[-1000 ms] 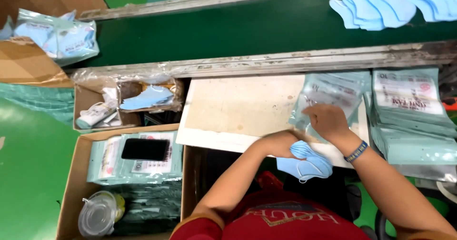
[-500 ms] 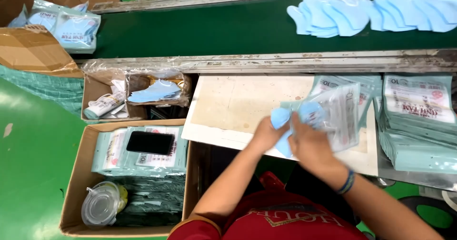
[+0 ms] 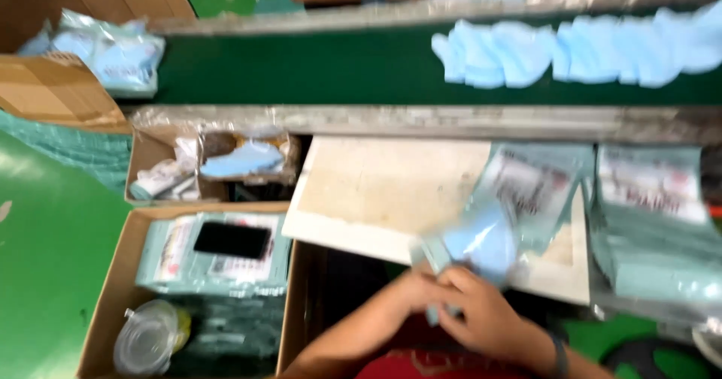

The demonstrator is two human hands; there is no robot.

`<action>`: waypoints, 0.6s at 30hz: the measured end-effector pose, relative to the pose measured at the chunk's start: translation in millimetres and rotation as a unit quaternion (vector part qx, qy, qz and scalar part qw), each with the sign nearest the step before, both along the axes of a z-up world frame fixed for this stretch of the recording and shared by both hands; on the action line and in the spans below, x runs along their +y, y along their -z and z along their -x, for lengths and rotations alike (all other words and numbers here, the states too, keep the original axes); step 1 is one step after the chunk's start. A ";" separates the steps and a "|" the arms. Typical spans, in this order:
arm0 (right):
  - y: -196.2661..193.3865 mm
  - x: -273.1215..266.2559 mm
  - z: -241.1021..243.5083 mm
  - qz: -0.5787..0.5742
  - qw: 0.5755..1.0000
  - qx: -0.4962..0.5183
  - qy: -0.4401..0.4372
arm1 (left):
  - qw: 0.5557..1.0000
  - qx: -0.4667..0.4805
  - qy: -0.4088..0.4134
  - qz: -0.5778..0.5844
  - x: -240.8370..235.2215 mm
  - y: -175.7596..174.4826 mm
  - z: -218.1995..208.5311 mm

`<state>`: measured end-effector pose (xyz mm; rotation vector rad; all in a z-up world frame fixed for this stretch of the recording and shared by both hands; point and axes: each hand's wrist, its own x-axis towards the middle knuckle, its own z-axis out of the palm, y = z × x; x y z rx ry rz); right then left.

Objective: Packing surgical masks into plastic bags at a production facility.

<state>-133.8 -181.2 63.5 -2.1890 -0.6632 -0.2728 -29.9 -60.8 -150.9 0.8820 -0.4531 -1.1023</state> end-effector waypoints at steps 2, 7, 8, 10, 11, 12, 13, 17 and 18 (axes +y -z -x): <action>-50.1 -9.1 -8.2 0.023 0.992 -0.105 0.058 | 0.969 -0.247 0.014 -0.028 11.5 -91.8 19.2; 77.2 -82.4 -4.3 0.080 0.958 0.272 0.043 | 0.871 -0.476 0.045 -0.115 24.8 -106.6 49.4; 91.7 -88.9 -2.1 0.020 0.968 0.244 0.056 | 0.806 -0.558 0.022 -0.197 23.1 -100.5 47.8; 112.7 -100.0 -0.1 -0.037 0.975 0.211 0.067 | 0.725 -0.632 -0.008 -0.275 26.6 -115.1 44.3; 119.3 -104.4 0.1 -0.108 0.943 0.279 0.143 | 0.739 -0.623 -0.115 -0.231 32.3 -135.5 43.1; 127.0 -107.0 2.8 -0.180 0.896 0.344 0.217 | 0.744 -0.604 -0.219 -0.184 40.2 -155.3 45.1; 123.0 -105.1 1.5 -0.177 0.898 0.342 0.215 | 0.743 -0.604 -0.222 -0.183 39.4 -176.6 41.3; 127.9 -98.1 6.0 -0.139 0.950 0.216 0.176 | 0.725 -0.635 -0.241 -0.115 38.9 -211.0 38.4; 132.6 -99.4 6.4 -0.129 0.964 0.163 0.163 | 0.735 -0.635 -0.224 -0.088 36.8 -207.4 37.8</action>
